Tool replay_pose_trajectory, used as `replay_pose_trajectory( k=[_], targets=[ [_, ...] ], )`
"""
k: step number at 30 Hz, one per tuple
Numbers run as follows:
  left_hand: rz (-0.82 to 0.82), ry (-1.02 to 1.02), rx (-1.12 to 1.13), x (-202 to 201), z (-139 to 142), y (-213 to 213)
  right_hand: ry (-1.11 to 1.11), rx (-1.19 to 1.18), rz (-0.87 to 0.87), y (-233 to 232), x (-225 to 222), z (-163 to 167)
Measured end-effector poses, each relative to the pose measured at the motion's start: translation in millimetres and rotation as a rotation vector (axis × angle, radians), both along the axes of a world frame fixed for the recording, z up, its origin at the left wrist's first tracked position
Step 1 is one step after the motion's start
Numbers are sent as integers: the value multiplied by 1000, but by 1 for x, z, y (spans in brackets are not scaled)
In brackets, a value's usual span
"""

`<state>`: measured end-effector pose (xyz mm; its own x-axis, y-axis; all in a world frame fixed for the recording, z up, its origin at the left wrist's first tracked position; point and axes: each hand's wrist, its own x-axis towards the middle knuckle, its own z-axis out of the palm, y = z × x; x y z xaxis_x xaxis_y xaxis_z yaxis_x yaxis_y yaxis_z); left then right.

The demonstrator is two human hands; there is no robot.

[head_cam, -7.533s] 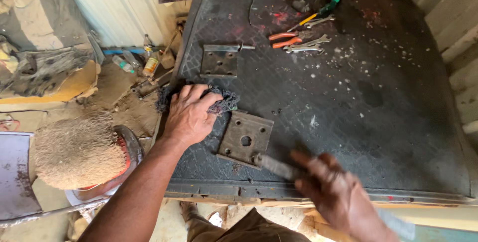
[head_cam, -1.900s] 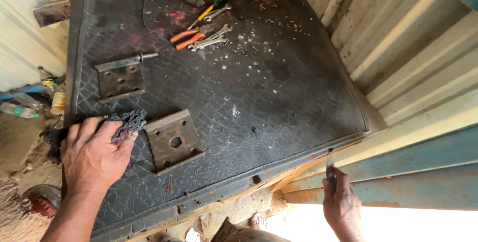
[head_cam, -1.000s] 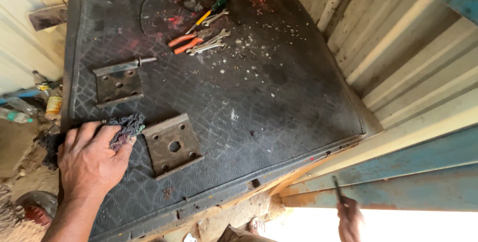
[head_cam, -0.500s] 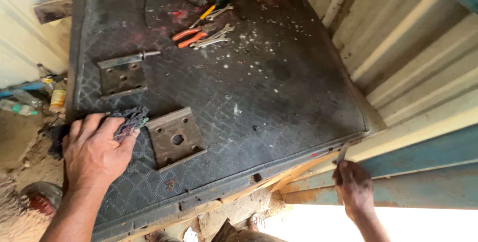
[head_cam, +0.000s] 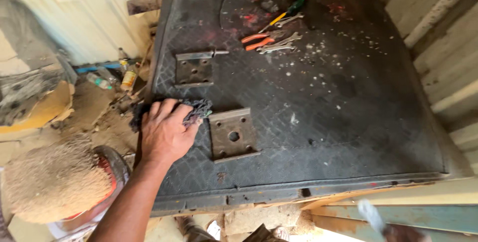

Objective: The person files a small metal part on a workbench using a metal file and a rag. They repeatedly file the edges and surfaces, then wipe the part with the rag to remove filings.

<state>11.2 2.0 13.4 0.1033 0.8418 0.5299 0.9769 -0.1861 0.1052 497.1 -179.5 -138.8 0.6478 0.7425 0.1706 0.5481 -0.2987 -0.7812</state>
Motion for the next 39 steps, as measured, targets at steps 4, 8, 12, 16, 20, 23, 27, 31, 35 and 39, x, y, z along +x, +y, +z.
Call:
replay_pose_trajectory(
  k=[4,8,12,16,20,23,27,31,35,39],
  targets=[
    [8,-36,-36,1,0,0,-402,100,439,47,-54,82],
    [10,-51,-25,1,0,0,-323,67,756,103,-123,154],
    [-1,-60,-2,-1,0,-2,-537,-22,794,151,-142,186],
    [8,-60,-14,-1,-2,-2,-575,-57,564,168,-94,182],
    [5,-53,-28,-4,-3,1,-523,-86,463,157,-44,157],
    [20,-33,-56,-7,-3,2,-488,-143,531,150,-32,135],
    [25,-14,-43,-6,-5,4,-471,-71,576,141,-41,122],
    [19,-12,-30,-5,-5,3,-332,-117,765,110,-67,129],
    [26,8,-31,-4,-3,2,-200,-146,662,104,-97,144],
    [5,-4,16,-1,-3,1,-378,-183,736,106,-120,160]
  ],
)
